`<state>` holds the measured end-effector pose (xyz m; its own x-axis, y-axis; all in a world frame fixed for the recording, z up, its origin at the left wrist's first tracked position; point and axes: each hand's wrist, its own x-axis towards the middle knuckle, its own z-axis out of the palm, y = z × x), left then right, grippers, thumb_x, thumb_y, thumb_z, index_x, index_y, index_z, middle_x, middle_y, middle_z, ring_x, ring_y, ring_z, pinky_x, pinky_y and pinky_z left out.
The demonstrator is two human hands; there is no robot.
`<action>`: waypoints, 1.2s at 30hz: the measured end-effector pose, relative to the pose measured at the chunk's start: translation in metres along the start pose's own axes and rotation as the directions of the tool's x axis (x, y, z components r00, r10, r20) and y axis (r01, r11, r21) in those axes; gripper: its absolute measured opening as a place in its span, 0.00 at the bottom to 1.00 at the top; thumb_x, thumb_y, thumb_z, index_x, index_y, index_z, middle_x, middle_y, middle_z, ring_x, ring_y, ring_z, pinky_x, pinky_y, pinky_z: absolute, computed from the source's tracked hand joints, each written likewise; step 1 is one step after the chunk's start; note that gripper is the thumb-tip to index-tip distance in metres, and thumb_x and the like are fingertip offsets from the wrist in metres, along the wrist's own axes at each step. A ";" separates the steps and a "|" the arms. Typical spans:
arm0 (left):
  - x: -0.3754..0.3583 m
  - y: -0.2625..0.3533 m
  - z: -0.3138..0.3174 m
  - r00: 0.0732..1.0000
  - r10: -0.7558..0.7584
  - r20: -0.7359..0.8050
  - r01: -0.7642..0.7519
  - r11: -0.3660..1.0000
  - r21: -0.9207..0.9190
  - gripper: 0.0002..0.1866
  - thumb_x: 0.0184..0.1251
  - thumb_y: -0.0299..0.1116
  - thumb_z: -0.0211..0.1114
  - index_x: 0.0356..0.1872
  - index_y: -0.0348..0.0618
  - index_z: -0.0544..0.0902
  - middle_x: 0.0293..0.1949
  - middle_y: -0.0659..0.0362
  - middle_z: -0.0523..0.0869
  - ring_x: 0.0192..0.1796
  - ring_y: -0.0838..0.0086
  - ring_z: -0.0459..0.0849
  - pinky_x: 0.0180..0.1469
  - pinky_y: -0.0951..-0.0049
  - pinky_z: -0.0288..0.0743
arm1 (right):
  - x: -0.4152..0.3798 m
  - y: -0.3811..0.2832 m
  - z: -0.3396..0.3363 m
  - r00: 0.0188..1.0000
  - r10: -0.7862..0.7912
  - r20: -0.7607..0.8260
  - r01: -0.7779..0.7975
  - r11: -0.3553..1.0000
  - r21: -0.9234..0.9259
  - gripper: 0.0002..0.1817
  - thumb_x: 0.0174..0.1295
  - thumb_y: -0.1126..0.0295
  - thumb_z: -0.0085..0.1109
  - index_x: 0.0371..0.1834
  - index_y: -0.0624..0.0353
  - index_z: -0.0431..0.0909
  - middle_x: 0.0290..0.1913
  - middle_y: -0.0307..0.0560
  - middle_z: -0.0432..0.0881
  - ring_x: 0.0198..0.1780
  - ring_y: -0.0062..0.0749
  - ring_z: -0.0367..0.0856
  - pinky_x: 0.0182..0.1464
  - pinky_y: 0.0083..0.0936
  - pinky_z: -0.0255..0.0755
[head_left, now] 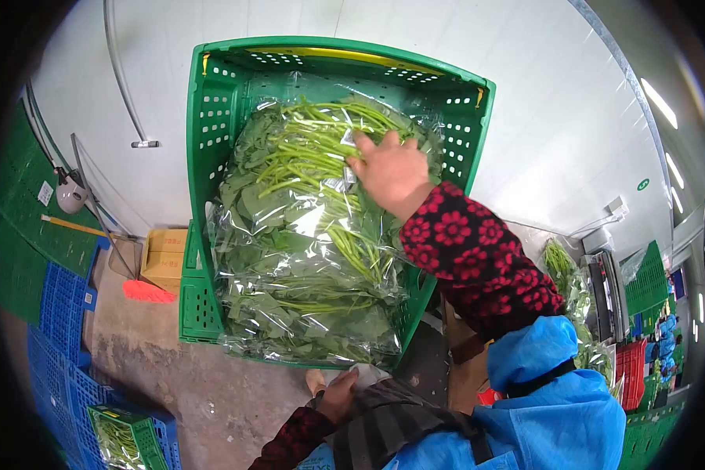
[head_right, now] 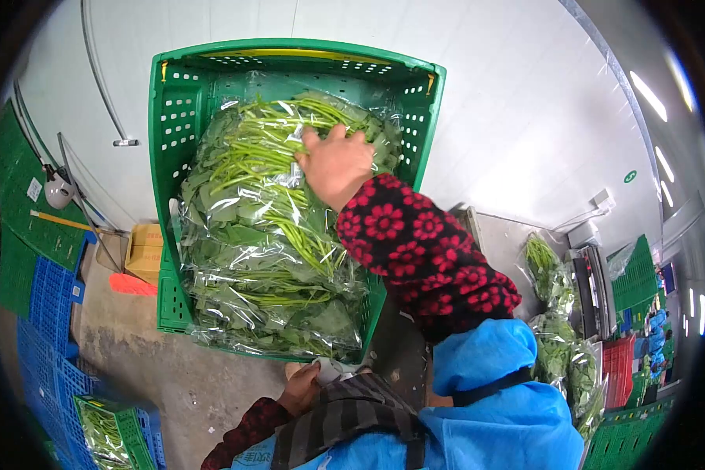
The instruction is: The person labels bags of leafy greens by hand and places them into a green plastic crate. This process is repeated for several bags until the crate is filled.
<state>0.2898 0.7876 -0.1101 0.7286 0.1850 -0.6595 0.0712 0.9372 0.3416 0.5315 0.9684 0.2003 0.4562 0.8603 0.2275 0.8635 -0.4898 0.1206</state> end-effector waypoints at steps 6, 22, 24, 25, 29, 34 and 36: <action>0.032 -0.027 -0.034 0.959 0.217 0.183 -0.266 0.911 0.314 0.15 0.70 0.36 0.46 0.50 0.38 0.71 0.47 0.58 0.76 0.52 0.72 0.74 0.55 0.71 0.66 | 0.029 0.009 0.018 1.000 -0.005 0.023 0.007 0.996 -0.089 0.30 0.61 0.39 0.32 0.67 0.30 0.54 0.72 0.45 0.39 0.69 0.65 0.39 0.60 0.64 0.46; 0.025 -0.004 0.020 0.874 -0.426 0.235 -0.105 0.305 0.946 0.17 0.65 0.38 0.51 0.45 0.36 0.78 0.39 0.53 0.80 0.45 0.69 0.77 0.49 0.73 0.67 | -0.126 0.099 -0.018 0.559 -0.178 -0.810 0.735 0.559 0.384 0.21 0.48 0.62 0.56 0.45 0.58 0.71 0.49 0.54 0.69 0.55 0.49 0.66 0.53 0.38 0.63; 0.045 -0.012 0.018 0.867 -0.451 0.211 -0.096 0.265 0.960 0.18 0.65 0.40 0.52 0.46 0.36 0.78 0.41 0.57 0.80 0.44 0.75 0.76 0.48 0.77 0.67 | -0.170 0.168 0.024 0.733 -0.097 -0.674 0.565 0.639 0.522 0.20 0.51 0.67 0.54 0.47 0.62 0.71 0.49 0.57 0.71 0.50 0.48 0.71 0.50 0.37 0.67; 0.055 -0.017 0.019 0.863 -0.466 0.196 -0.087 0.245 0.966 0.18 0.65 0.41 0.52 0.46 0.37 0.79 0.42 0.59 0.80 0.44 0.78 0.75 0.48 0.79 0.66 | -0.187 0.214 0.056 0.876 -0.065 -0.479 0.401 0.652 0.644 0.19 0.49 0.70 0.54 0.47 0.63 0.71 0.49 0.57 0.72 0.50 0.47 0.71 0.51 0.38 0.67; 0.067 -0.034 0.054 0.855 -0.518 0.018 0.091 0.184 0.979 0.20 0.64 0.42 0.56 0.47 0.35 0.78 0.42 0.61 0.80 0.46 0.79 0.75 0.50 0.80 0.65 | -0.336 0.405 0.161 0.705 0.674 0.223 -0.672 0.735 -0.097 0.31 0.50 0.67 0.53 0.61 0.59 0.61 0.62 0.56 0.63 0.62 0.49 0.61 0.61 0.46 0.56; 0.076 -0.047 0.083 0.859 -0.511 -0.022 0.140 0.194 0.971 0.19 0.63 0.41 0.55 0.45 0.34 0.78 0.39 0.58 0.80 0.45 0.74 0.76 0.48 0.76 0.66 | -0.515 0.571 0.218 -0.223 0.931 -0.289 -0.819 -0.340 -0.462 0.20 0.58 0.67 0.44 0.54 0.56 0.71 0.50 0.53 0.77 0.46 0.56 0.77 0.44 0.50 0.71; 0.085 -0.050 0.095 0.860 -0.508 0.054 0.049 0.187 0.981 0.19 0.62 0.41 0.55 0.44 0.34 0.78 0.38 0.57 0.80 0.44 0.72 0.76 0.48 0.74 0.67 | -0.519 0.580 0.149 0.287 0.912 0.292 -0.800 0.396 -0.451 0.14 0.57 0.67 0.46 0.40 0.56 0.80 0.38 0.51 0.82 0.38 0.46 0.82 0.38 0.39 0.76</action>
<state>0.4129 0.7286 -0.1197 0.6268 -0.3327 -0.7046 0.7177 -0.1057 0.6883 0.8280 0.2591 0.0080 0.9815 -0.1589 -0.1067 -0.1204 -0.9460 0.3011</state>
